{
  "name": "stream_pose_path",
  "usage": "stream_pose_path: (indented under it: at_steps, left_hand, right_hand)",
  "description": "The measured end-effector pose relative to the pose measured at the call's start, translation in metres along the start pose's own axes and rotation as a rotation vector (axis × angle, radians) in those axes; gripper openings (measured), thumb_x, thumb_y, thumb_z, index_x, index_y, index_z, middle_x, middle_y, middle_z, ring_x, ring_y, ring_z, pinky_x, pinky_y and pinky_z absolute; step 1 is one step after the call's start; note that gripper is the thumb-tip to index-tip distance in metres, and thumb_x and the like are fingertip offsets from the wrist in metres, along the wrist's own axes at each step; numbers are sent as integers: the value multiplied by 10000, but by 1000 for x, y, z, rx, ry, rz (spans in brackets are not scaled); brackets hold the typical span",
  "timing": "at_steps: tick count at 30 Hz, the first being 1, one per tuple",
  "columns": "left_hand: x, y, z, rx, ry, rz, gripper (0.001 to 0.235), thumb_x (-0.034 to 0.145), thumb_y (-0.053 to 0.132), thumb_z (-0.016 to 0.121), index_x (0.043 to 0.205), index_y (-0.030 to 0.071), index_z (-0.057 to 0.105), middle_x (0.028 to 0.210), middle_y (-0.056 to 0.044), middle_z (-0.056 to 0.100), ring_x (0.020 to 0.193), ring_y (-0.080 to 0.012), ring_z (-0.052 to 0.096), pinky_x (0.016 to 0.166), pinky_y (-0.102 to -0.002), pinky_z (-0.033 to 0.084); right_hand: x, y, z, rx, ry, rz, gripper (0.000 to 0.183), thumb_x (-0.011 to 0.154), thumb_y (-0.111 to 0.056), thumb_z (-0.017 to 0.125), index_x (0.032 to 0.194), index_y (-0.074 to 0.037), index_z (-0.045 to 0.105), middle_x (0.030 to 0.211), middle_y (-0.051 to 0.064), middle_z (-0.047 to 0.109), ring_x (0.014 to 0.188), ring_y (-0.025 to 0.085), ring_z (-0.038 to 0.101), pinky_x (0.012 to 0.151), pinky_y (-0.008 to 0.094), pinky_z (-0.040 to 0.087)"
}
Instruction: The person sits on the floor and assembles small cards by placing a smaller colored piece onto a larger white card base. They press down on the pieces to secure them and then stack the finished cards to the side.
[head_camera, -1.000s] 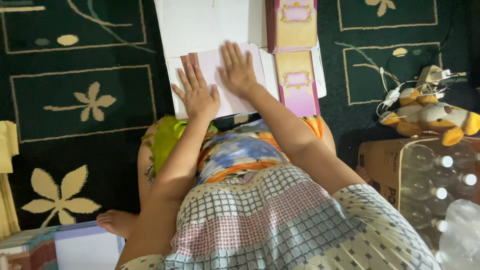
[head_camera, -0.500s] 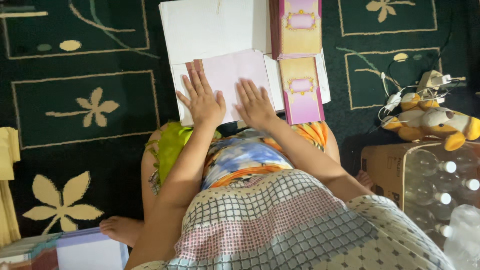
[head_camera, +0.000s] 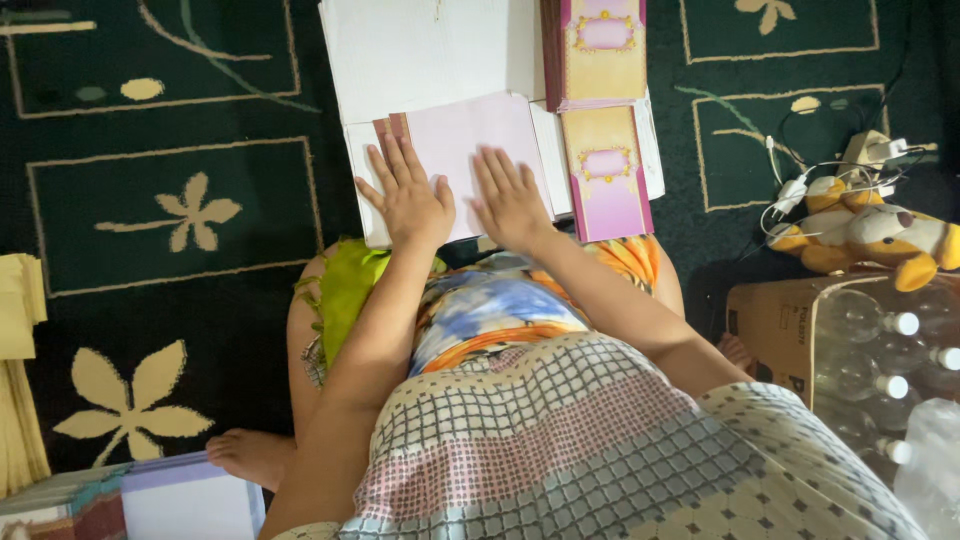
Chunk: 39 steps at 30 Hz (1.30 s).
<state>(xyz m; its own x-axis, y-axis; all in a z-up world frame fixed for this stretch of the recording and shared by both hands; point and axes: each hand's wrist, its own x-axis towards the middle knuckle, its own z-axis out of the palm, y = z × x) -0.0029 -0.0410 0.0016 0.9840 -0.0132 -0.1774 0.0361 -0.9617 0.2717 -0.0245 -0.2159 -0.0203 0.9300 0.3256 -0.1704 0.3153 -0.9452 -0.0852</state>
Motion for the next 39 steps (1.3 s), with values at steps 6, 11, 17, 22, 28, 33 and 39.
stream_pose_path:
  at_steps: [6,11,17,22,28,33,39]
  left_hand:
    - [-1,1,-5,-1,-36,-2,773,1046,416,380,1652,21,106,1728,-216,-15,1569,-433,-117,1178,-734,-72]
    - [1,-1,2,14,-8,7,774,1048,419,390,1651,15,119,1728,-220,-6,1571,-443,-109,1176,-742,-72]
    - [-5,1,-4,-8,32,25,767,1046,398,430,1647,12,151,1727,-218,22,1573,-445,-63,1189,-738,-38]
    - [-6,-1,-5,-14,39,17,738,1046,371,438,1647,26,184,1729,-211,54,1577,-438,-27,1190,-731,-27]
    - [9,-21,21,-83,87,51,745,1010,320,529,1644,78,221,1719,-207,126,1570,-454,26,1174,-750,18]
    - [3,-27,10,-281,240,66,819,915,230,735,1601,65,320,1642,-252,305,1522,-459,220,1148,-696,199]
    - [-12,-37,24,-102,371,-118,975,824,552,796,1519,-1,395,1585,-185,336,1473,-349,294,1076,-531,339]
  right_hand:
    - [3,6,3,24,-20,-39,696,1090,-492,213,1669,-113,136,1727,146,154,1589,303,157,1185,529,214]
    - [78,9,-9,32,-46,82,678,1102,-489,184,1678,-137,114,1744,97,87,1606,255,91,1223,512,174]
    - [75,20,-7,50,-11,81,697,1103,-533,238,1671,-138,156,1738,94,129,1603,251,119,1237,515,197]
    - [25,38,12,120,22,57,766,1065,-605,354,1653,-127,244,1714,129,217,1585,291,195,1212,542,264]
    - [-2,45,7,229,258,231,877,978,-693,530,1591,-86,373,1616,228,371,1523,370,326,1171,551,326]
    - [-13,30,-12,154,238,228,788,1001,-744,357,1577,-212,434,1638,143,390,1539,321,309,1176,527,253]
    - [-13,32,-23,178,65,193,720,1011,-748,160,1622,-400,317,1711,-8,271,1585,329,163,1184,538,122]
